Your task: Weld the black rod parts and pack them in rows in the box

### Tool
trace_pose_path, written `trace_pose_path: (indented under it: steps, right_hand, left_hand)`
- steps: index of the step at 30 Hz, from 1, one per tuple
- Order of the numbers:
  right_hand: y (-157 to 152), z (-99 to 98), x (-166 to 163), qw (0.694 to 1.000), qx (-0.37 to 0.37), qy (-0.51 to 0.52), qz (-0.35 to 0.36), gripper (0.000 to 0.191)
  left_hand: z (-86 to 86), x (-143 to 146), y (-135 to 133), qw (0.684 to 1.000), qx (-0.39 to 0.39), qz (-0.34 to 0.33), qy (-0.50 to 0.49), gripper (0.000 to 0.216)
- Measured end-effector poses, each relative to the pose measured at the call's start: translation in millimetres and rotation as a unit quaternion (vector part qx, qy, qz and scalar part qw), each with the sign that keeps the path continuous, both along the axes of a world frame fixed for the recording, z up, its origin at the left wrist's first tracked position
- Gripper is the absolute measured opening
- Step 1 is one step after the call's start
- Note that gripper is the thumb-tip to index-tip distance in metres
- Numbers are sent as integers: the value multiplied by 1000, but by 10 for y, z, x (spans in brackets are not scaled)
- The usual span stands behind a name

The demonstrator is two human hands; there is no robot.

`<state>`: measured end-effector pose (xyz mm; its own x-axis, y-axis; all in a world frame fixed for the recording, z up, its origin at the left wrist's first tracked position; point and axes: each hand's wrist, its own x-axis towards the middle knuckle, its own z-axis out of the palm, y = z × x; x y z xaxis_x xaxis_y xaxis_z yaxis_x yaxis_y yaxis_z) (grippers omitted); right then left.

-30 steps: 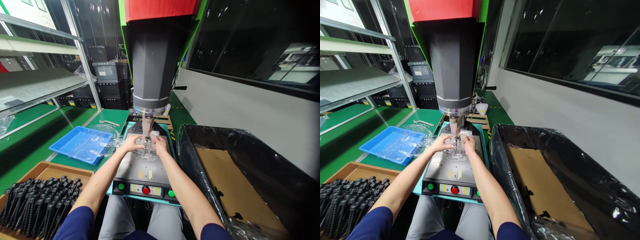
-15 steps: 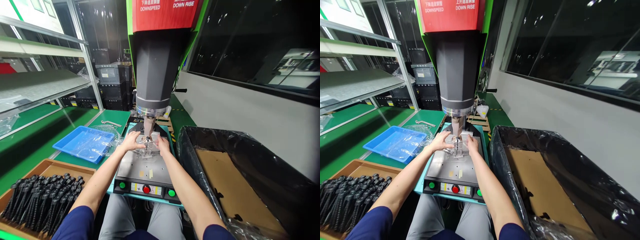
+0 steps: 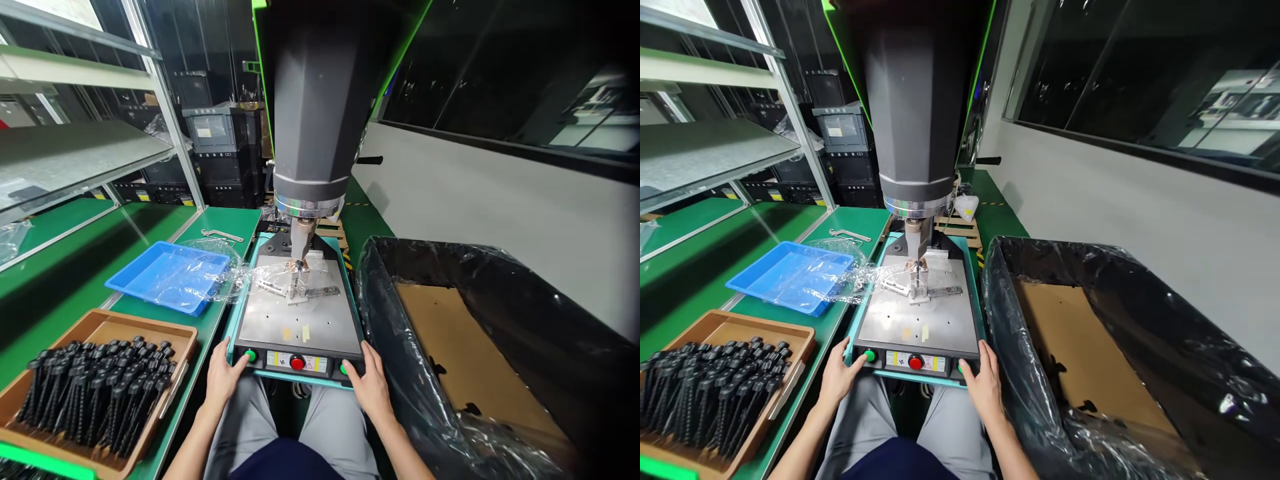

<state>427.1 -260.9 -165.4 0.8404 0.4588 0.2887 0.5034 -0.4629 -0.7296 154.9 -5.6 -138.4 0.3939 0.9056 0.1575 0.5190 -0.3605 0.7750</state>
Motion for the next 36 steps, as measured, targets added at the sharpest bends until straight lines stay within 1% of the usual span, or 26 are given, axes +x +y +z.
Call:
trace_pose_path:
  steps: [1,3,6,8,12,17,21,25,28,30,32,34,36]
  right_hand:
    - [-32,-56,-52,1000,-7,-10,7,72]
    - [-65,-140,-100,999,-16,-21,20,73]
    - [-94,-226,-84,999,-25,-6,30,70]
    - [-107,-258,-56,999,-30,15,19,71]
    - [-110,-239,-14,997,-40,53,-23,78]
    - [-119,-158,12,995,-42,85,5,81]
    - [-119,-142,0,994,-42,103,2,84]
    - [-105,-163,-22,994,-36,102,-9,84]
    - [-116,-177,-3,993,-32,114,-10,83]
    - [-111,-139,38,993,-20,119,-15,80]
    - [-58,-30,94,994,12,107,-33,73]
    - [68,154,153,992,70,92,-42,67]
    - [266,380,203,985,136,101,-16,62]
  left_hand:
    - [-74,12,10,1000,-6,-13,4,64]
    - [-136,56,35,999,-9,-37,1,61]
    - [-135,97,66,999,-1,-43,-5,58]
    - [-129,96,80,999,2,-46,-9,58]
    - [-125,76,106,998,-9,-52,-19,57]
    - [-101,49,150,997,-49,-59,-32,60]
    - [-68,34,127,995,-68,-46,-64,60]
    - [19,60,78,994,-68,-23,-86,59]
    - [95,104,90,992,-66,-16,-103,58]
    - [137,151,129,990,-75,-12,-119,57]
    - [179,225,185,984,-96,-10,-147,56]
    - [236,338,243,973,-128,-7,-192,54]
    - [317,486,292,948,-183,5,-262,53]
